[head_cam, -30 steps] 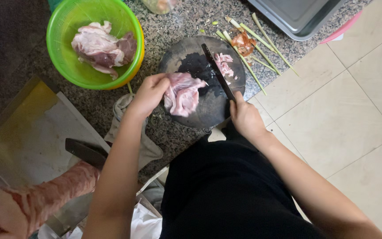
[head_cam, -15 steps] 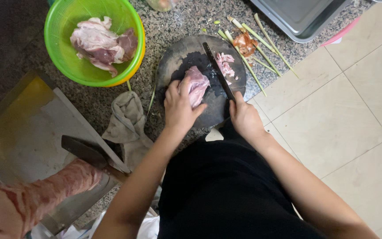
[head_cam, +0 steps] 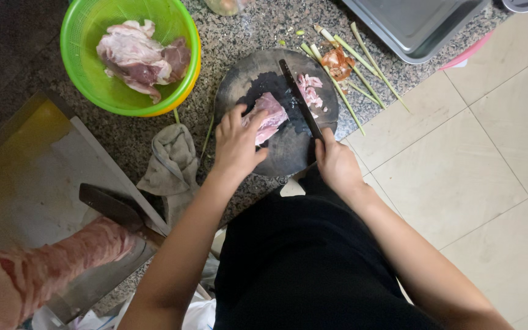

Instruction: The person chops green onions and shallots on a wooden cutting board, then slices raw pork into thin strips. The chopped vegetables are placed into a small container, and the sliced meat is transferred to a metal tray.

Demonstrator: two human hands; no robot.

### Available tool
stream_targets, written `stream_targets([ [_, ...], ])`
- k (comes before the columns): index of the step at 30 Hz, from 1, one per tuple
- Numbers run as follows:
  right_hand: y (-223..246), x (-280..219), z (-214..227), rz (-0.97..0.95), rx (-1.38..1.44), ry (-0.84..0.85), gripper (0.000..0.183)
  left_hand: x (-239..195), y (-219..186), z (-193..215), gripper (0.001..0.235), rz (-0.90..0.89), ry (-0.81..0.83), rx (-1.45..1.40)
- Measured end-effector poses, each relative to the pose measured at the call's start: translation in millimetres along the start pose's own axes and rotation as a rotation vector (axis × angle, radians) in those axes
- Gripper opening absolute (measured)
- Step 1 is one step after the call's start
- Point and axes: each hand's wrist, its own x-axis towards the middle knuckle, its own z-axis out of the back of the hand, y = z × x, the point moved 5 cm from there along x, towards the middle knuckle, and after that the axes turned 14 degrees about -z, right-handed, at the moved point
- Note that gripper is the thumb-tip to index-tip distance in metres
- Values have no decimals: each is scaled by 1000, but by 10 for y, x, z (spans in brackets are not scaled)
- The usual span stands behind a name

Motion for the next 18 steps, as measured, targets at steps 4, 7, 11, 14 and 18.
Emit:
stream_targets([
  [4,109,-193,136,113,68,-127,22,92,-68,-59,32,108,-107,-196],
  [7,184,-255,128,140,14,-138,19,215,-133,-165,13,187,-165,-265],
  [11,223,-272,76,86,-107,-42,22,365,-132,-289,14,229,-73,-85],
  [14,217,-361,106,86,-194,-4,31,375,-101,-304,20,234,-48,-50],
  [18,154,-443,166,54,-231,46,37,365,-80,-300,22,235,-4,-42],
])
